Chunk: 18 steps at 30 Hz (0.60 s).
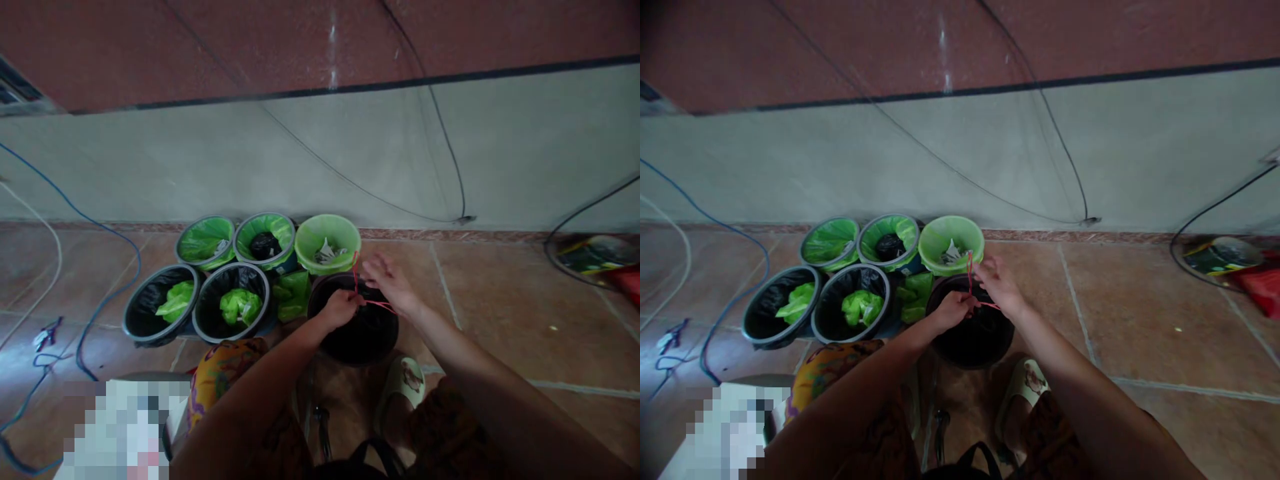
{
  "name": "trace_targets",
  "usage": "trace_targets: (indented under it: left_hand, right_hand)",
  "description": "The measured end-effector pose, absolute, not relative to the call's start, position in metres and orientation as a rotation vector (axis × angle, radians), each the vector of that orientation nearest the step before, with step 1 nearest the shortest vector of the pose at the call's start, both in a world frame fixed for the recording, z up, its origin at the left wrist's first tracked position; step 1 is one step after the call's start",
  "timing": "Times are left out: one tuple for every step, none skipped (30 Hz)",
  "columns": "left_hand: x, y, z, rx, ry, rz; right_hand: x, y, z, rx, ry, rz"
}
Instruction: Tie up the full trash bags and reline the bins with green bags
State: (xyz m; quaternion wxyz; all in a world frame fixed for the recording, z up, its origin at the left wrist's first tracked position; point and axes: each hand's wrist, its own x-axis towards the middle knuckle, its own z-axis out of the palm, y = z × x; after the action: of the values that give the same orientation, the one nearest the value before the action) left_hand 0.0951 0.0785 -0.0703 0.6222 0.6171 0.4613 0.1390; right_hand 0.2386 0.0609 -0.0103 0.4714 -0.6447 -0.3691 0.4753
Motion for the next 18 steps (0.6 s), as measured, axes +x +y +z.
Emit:
trace_targets:
  left_hand:
    - [0.096, 0.078, -0.070, 1.349, 1.074, 0.345]
    - [0.096, 0.077, -0.069, 1.285, 1.082, 0.369]
    - [0.097, 0.077, -0.068, 1.228, 1.088, 0.389]
    - [0.097, 0.076, -0.066, 1.179, 1.091, 0.406]
    - [0.097, 0.076, -0.065, 1.136, 1.092, 0.418]
    - [0.097, 0.076, -0.063, 1.096, 1.093, 0.425]
    - [0.096, 0.076, -0.062, 1.060, 1.097, 0.428]
    - [0.096, 0.076, -0.061, 1.024, 1.104, 0.429]
    - [0.095, 0.077, -0.060, 0.991, 1.112, 0.427]
    - [0.095, 0.077, -0.059, 0.960, 1.122, 0.422]
    - [0.094, 0.078, -0.058, 0.934, 1.134, 0.417]
    - [0.093, 0.079, -0.058, 0.913, 1.145, 0.414]
    - [0.093, 0.079, -0.056, 0.895, 1.152, 0.412]
    - [0.092, 0.080, -0.055, 0.880, 1.157, 0.414]
    - [0.092, 0.081, -0.054, 0.867, 1.163, 0.419]
    - [0.091, 0.081, -0.053, 0.856, 1.170, 0.429]
    - [0.091, 0.082, -0.053, 0.851, 1.181, 0.440]
    - [0.092, 0.082, -0.052, 0.854, 1.198, 0.450]
  right_hand:
    - [0.241, 0.062, -0.014, -1.659, -0.941, 1.121]
    - [0.244, 0.062, -0.018, -1.739, -1.020, 1.092]
    - [0.245, 0.062, -0.022, -1.811, -1.140, 1.081]
    - [0.245, 0.061, -0.026, -1.870, -1.294, 1.083]
    - [0.244, 0.060, -0.029, -1.914, -1.462, 1.089]
    - [0.242, 0.058, -0.031, -1.951, -1.620, 1.084]
    - [0.240, 0.056, -0.033, -1.990, -1.751, 1.063]
    - [0.236, 0.053, -0.033, -2.032, -1.850, 1.025]
    - [0.234, 0.051, -0.032, -2.079, -1.919, 0.982]
    - [0.231, 0.050, -0.030, -2.119, -1.964, 0.949]
    - [0.230, 0.049, -0.028, -2.150, -1.993, 0.928]
    - [0.229, 0.049, -0.026, -2.169, -2.009, 0.916]
    - [0.229, 0.050, -0.024, -2.178, -2.015, 0.907]
    - [0.230, 0.051, -0.022, -2.180, -2.014, 0.896]
    - [0.232, 0.053, -0.021, -2.178, -2.010, 0.886]
    - [0.234, 0.054, -0.019, -2.170, -2.009, 0.878]
    - [0.235, 0.055, -0.018, -2.168, -2.006, 0.877]
    - [0.237, 0.056, -0.017, -2.169, -2.006, 0.889]
